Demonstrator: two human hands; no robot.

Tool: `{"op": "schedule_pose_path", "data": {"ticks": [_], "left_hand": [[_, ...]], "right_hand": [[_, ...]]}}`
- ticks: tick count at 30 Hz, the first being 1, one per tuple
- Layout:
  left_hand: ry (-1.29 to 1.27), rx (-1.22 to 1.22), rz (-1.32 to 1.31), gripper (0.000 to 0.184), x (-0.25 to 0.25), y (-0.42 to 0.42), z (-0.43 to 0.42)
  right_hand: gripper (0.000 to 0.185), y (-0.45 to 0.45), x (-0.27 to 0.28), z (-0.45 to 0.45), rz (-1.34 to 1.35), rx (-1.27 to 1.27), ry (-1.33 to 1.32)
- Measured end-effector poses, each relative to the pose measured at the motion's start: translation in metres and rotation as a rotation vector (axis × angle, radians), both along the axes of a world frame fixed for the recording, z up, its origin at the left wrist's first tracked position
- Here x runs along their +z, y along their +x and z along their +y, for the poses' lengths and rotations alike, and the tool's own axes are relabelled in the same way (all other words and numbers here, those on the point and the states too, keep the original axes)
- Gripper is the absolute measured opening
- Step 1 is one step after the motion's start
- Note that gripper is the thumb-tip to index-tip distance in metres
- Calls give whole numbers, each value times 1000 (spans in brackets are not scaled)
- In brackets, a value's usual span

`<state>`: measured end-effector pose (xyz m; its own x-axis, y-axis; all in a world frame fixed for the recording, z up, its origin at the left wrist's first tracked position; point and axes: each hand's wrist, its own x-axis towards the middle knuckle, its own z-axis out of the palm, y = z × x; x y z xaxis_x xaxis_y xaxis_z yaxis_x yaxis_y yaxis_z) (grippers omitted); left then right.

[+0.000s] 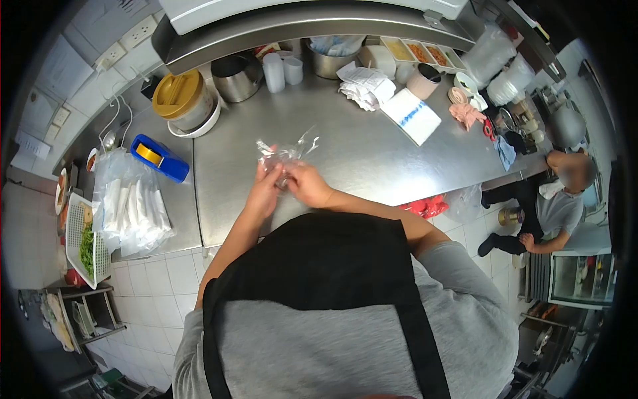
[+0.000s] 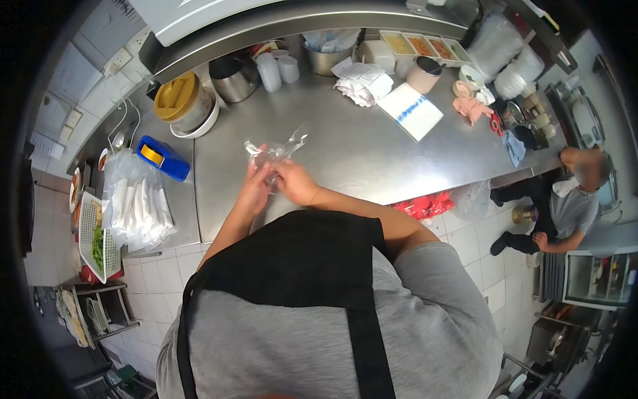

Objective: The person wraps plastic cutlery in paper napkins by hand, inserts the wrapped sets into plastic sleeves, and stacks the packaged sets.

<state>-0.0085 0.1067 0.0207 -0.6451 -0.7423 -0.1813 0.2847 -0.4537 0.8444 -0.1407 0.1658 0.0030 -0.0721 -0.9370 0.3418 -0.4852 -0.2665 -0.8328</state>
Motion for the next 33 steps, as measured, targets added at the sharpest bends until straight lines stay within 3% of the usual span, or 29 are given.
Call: {"op": "schedule_pose_path", "data": {"ticks": [1,2,8,11,14,15,17,20,22,24,27,29,33], "left_hand": [[98,1,62,45,19,6,13],[199,3,121,42,27,11,23],[94,235,167,16,7,19,39],[170,234,253,13,4,37,22],[274,116,347,22,43,40,26],[317,83,388,26,53,40,31],[226,44,102,36,62,17,59],[-305,-379,-252,49,87,11,92],[-616,-555,-298,50,99,6,107],[-745,-501,-192,44,102,-9,116],[270,-411,42,55,71,-37,129],[181,-322,92,58,74,-41,142],[30,-33,187,55,77,-74,183]], "right_hand": [[22,4,18,9,-72,35,41],[21,8,26,15,33,55,-1],[25,5,49,38,486,70,-423],[45,-2,65,64,311,60,-596],[63,-11,66,82,-150,-134,-486],[64,-11,67,86,-137,-67,-507],[66,-10,71,94,-117,73,-545],[67,-20,94,105,150,-29,-651],[58,-30,95,117,218,12,-598],[47,-38,91,126,223,42,-554],[32,-53,84,134,119,-25,-482],[26,-71,94,132,18,-186,-412],[22,-100,103,115,-81,-249,-419]]}}
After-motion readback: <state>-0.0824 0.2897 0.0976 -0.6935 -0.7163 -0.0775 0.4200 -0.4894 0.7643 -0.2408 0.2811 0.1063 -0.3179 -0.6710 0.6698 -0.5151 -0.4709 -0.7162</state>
